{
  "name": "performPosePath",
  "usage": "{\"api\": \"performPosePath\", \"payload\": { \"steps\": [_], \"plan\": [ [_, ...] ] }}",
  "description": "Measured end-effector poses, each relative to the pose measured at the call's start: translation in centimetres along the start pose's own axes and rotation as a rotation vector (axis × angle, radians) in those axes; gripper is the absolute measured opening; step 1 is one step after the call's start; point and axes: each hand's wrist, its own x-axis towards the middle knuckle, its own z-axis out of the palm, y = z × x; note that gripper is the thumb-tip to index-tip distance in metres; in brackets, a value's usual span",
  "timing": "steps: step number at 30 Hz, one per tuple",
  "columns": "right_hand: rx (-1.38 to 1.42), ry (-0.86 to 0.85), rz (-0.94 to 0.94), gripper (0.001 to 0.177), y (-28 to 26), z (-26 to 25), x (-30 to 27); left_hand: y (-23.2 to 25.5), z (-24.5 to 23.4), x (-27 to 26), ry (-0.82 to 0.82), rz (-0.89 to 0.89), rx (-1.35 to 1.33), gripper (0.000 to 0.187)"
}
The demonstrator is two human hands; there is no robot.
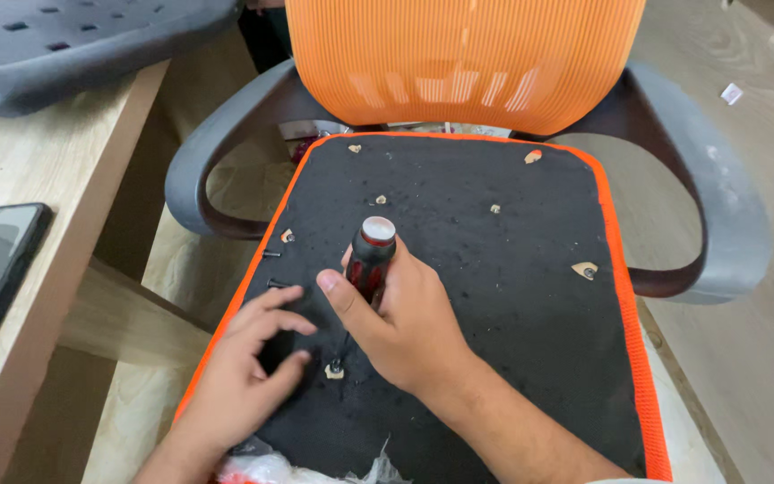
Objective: The person uses a screwdriver to remove screws from the underside of an orange office chair seat. They unscrew several fasteners one by one and place them on the seat surface.
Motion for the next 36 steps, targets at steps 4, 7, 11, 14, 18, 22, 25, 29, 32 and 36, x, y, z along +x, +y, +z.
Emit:
{"api": "performPosePath", "payload": {
  "steps": [4,7,11,14,18,22,25,29,32,36],
  "plan": [
    [-0.272,-0.149,0.238,0.034,-0.1,-2.0,1.2,-1.8,-1.9,1.7,0.254,-0.084,0.095,0.032],
    [-0.065,-0.041,0.040,0.025,0.5,-2.1,1.4,-2.7,-1.5,3.0,0.223,-0.143,0.261,0.052],
    [0.222,0.145,0.038,0.022,2.3,-1.3,1.2,-2.6,0.0,3.9,0.172,-0.197,0.408,0.049],
    [0.309,0.214,0.044,0.022,4.6,-1.5,0.7,-1.9,1.0,3.7,0.207,-0.198,0.475,0.039],
    [0.416,0.279,-0.003,0.022,7.5,-1.6,0.5,-1.8,1.1,3.5,0.212,-0.193,0.527,0.032],
    [0.608,0.302,0.018,0.021,9.6,-1.6,0.7,-2.0,0.5,4.4,0.153,-0.234,0.527,0.037],
    [0.570,0.384,0.116,0.019,10.4,-2.1,0.8,-1.7,0.1,4.9,0.227,-0.134,0.580,0.062],
    [0.633,0.481,0.153,0.020,11.0,-2.5,0.9,-2.0,-0.2,6.7,0.189,-0.033,0.568,0.077],
    [0.651,0.558,0.169,0.019,10.9,-2.7,1.0,-2.2,0.6,8.2,0.108,-0.065,0.604,0.081],
    [0.639,0.621,0.111,0.019,11.1,-3.8,0.8,-2.7,2.0,8.8,-0.012,-0.104,0.654,0.075]
  ]
}}
